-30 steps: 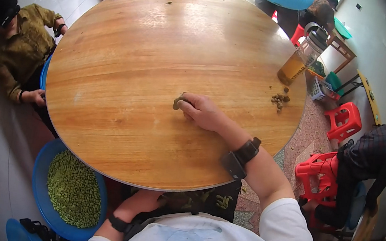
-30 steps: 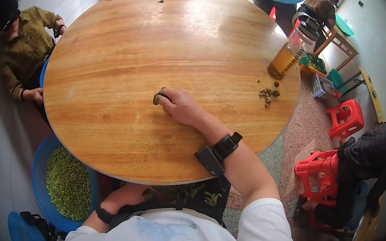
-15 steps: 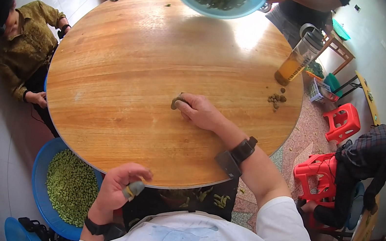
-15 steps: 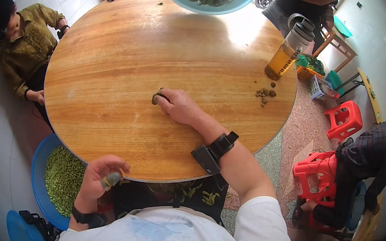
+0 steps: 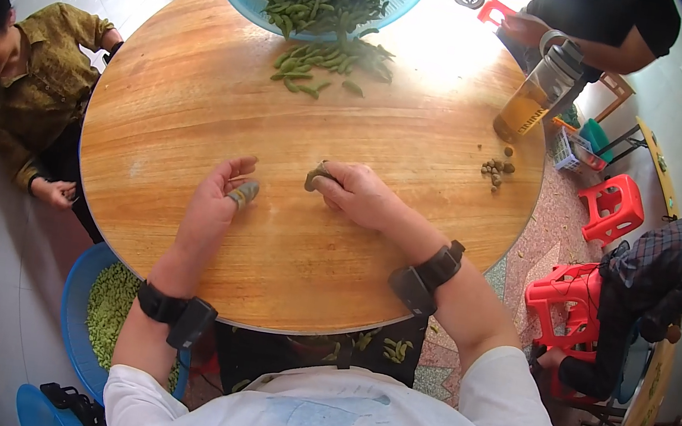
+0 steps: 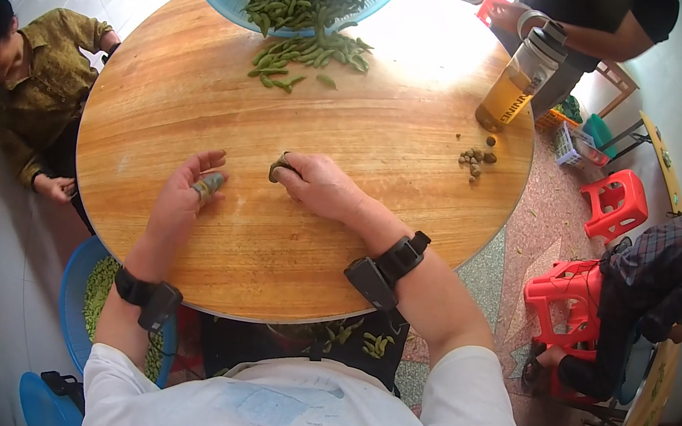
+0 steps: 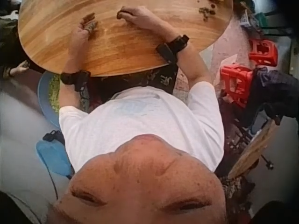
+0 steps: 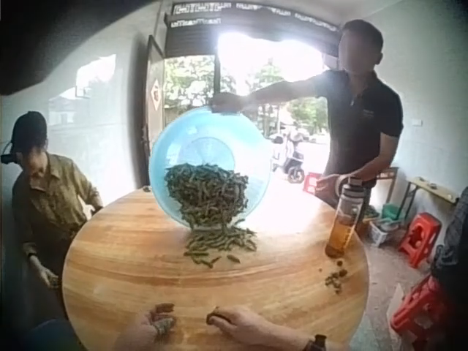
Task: Shelling edamame beans by hand at a table with other workers.
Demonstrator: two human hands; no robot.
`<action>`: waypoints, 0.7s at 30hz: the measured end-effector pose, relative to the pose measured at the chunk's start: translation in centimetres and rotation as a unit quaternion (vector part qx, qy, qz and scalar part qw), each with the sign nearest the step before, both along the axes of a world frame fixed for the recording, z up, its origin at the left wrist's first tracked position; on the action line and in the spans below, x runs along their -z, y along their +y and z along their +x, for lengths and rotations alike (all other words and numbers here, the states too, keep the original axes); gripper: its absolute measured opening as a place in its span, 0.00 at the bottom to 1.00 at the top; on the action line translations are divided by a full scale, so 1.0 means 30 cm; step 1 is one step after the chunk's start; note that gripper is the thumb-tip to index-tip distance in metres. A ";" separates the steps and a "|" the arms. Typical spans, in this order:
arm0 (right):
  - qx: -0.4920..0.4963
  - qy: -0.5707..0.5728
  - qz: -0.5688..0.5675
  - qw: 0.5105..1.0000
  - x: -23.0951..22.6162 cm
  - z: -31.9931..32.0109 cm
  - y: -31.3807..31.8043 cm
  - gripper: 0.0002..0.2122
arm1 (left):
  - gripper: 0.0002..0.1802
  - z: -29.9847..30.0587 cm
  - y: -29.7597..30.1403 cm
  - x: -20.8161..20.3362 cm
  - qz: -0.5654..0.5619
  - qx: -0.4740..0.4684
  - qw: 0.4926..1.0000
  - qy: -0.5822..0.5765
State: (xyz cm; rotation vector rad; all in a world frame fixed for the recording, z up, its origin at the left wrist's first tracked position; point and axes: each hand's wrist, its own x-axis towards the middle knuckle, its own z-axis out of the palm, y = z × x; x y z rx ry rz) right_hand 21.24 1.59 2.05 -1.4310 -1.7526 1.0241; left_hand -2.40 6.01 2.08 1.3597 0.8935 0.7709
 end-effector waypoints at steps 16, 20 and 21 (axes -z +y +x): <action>0.261 -0.292 0.121 0.912 0.070 0.345 0.450 0.15 | 0.19 0.188 -0.016 0.031 -0.102 -0.043 0.987 -0.115; 0.230 -0.341 0.088 0.907 0.035 0.270 0.447 0.15 | 0.19 0.204 -0.035 0.016 -0.065 -0.027 0.995 -0.077; 0.220 -0.335 0.109 0.910 0.038 0.280 0.437 0.14 | 0.19 0.212 -0.037 0.017 -0.061 -0.022 0.995 -0.069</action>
